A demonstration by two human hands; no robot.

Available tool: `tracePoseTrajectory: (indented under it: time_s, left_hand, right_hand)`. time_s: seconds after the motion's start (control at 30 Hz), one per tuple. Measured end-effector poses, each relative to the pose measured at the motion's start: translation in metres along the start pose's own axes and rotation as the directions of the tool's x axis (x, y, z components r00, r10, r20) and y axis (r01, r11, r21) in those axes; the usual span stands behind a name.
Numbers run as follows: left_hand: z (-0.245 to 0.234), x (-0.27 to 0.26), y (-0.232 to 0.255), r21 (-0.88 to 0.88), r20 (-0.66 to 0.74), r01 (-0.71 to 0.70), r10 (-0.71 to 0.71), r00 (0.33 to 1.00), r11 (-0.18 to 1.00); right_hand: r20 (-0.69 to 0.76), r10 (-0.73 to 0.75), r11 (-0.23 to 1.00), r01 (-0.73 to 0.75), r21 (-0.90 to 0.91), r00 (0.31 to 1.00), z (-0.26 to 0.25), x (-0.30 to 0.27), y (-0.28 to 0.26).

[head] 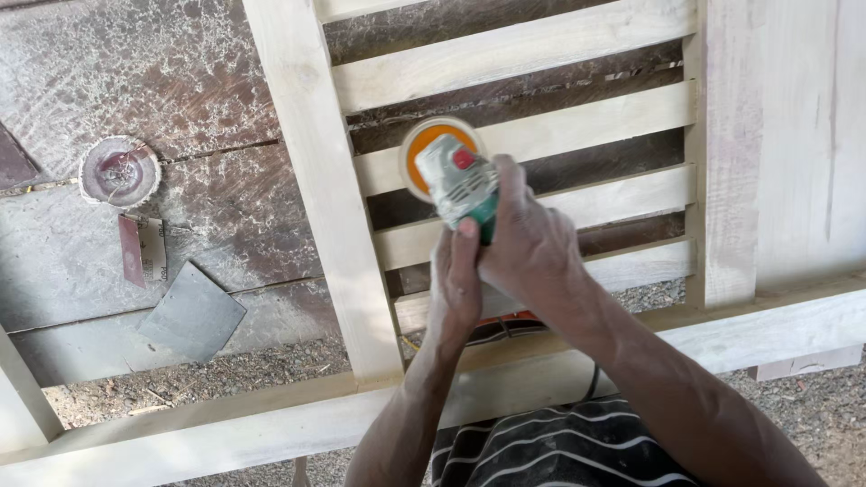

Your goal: The person sands a wooden frame with a power sander, moving the tool along the slats and periodically brushing away dust with their hand.

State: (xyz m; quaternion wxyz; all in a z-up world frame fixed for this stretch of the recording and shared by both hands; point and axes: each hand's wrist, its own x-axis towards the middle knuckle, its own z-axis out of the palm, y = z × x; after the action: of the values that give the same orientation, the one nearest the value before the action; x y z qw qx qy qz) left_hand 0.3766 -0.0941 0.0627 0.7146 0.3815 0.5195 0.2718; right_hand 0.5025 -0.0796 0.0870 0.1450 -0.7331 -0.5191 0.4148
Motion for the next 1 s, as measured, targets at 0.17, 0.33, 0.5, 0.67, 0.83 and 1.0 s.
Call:
tracePoseTrajectory:
  time_s: [0.17, 0.33, 0.5, 0.67, 0.83, 1.0]
  left_hand:
    - [0.011, 0.006, 0.004, -0.029, 0.05, -0.011, 0.013, 0.999, 1.0]
    - [-0.016, -0.002, 0.005, 0.014, -0.018, 0.068, -0.068, 0.998, 0.998]
    - [-0.012, -0.006, 0.0, 0.057, -0.059, 0.021, -0.018, 0.998, 0.998]
    - [0.019, 0.001, -0.008, 0.0, 0.027, -0.031, 0.031, 0.999, 1.0]
    - [0.06, 0.013, -0.012, -0.117, 0.163, -0.005, 0.024, 0.986, 0.993]
    - [0.098, 0.031, -0.018, 0.018, 0.204, 0.063, -0.065, 0.977, 0.998]
  right_hand:
    - [-0.084, 0.045, 0.992, -0.055, -0.111, 0.995, -0.013, -0.009, 0.004]
    - [0.046, 0.074, 0.997, -0.075, 0.016, 0.996, 0.005, 0.002, -0.018]
    - [-0.071, -0.086, 0.996, 0.084, -0.017, 0.994, 0.004, -0.004, -0.018]
    - [-0.092, 0.014, 1.0, -0.015, -0.016, 0.996, -0.013, -0.012, 0.012]
    - [-0.096, 0.143, 0.989, -0.147, -0.031, 0.985, -0.039, -0.02, 0.048]
    - [-0.186, 0.17, 0.984, -0.178, -0.025, 0.968, -0.065, -0.028, 0.08]
